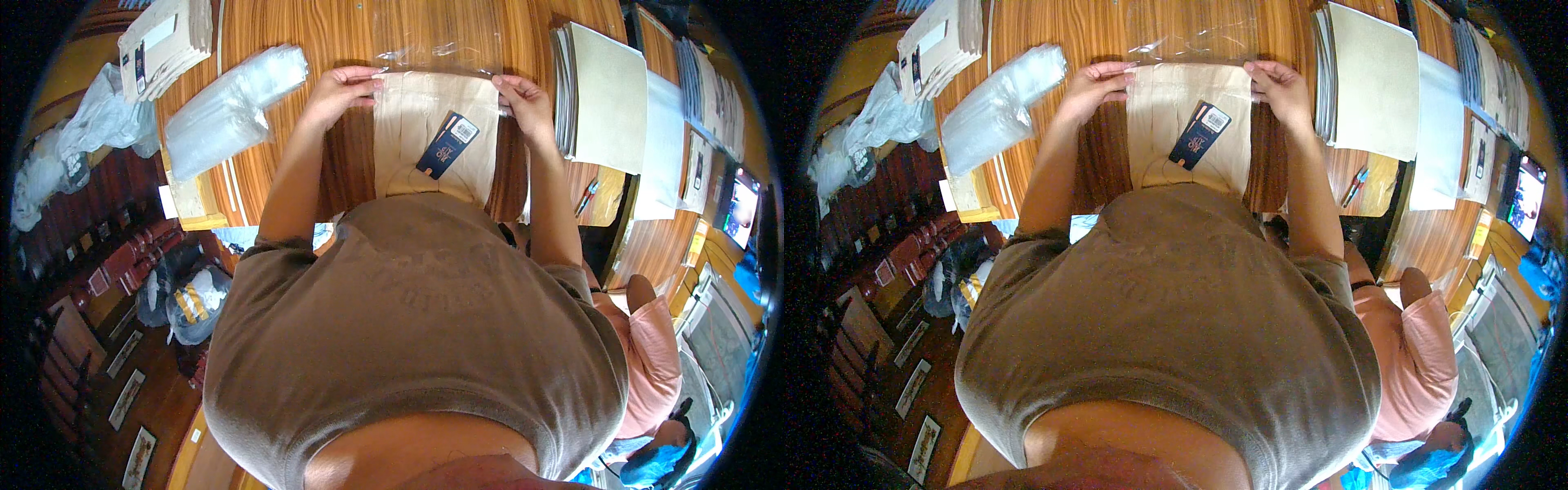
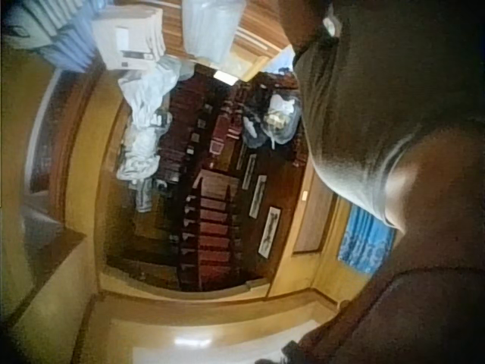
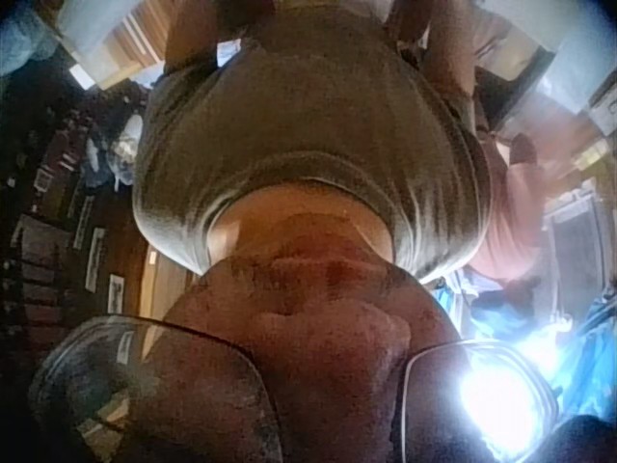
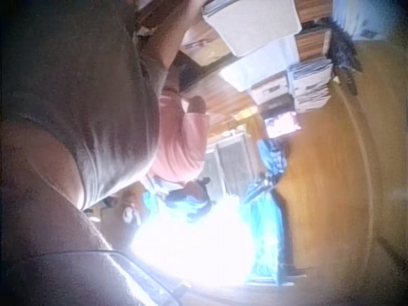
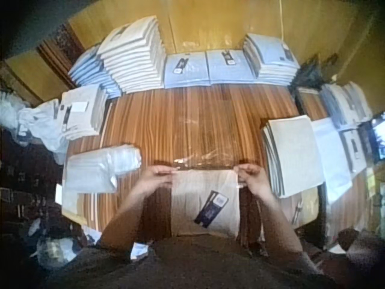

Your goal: The person packs folded shirts into plastic bags at a wooden table, smoothing each bag and placing the completed items onto stacks.

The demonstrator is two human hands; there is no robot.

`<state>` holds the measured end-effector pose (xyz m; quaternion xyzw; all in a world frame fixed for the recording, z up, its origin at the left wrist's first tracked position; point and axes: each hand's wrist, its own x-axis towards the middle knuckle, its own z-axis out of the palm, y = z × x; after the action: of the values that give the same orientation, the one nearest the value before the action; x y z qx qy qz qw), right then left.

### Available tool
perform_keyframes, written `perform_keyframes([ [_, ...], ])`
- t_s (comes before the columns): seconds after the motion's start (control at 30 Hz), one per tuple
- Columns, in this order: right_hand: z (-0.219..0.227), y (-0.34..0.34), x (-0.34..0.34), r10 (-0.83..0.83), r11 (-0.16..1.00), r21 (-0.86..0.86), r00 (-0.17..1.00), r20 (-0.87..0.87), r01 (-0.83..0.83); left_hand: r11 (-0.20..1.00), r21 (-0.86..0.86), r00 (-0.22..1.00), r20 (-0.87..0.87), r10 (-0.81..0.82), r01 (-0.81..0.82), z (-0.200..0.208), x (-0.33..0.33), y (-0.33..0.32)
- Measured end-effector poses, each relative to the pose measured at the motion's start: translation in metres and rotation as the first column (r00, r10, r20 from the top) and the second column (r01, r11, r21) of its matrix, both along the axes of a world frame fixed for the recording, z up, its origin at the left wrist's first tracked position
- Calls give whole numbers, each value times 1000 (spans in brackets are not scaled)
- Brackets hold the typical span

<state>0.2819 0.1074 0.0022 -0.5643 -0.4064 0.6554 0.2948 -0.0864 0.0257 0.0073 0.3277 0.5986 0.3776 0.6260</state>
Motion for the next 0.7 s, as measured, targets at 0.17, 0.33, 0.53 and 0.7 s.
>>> perform_keyframes([
  [0.17, 8, -31, 7, 48, 994, 98, 995, 86, -56, 985, -45, 973, -151, -174, 169, 12, -1, -13],
  [0.33, 6, -59, 18, 75, 967, 228, 986, 150, -109, 985, -25, 955, -241, -172, 171, 14, 9, -44],
  [0.53, 20, -72, 4, 98, 928, 329, 968, 232, -173, 979, 202, 991, -131, 40, -12, -3, 24, -55],
  [0.7, 32, -83, 17, 199, 943, 163, 887, 417, -289, 971, 239, 978, -197, 70, -21, 5, 31, -73],
])
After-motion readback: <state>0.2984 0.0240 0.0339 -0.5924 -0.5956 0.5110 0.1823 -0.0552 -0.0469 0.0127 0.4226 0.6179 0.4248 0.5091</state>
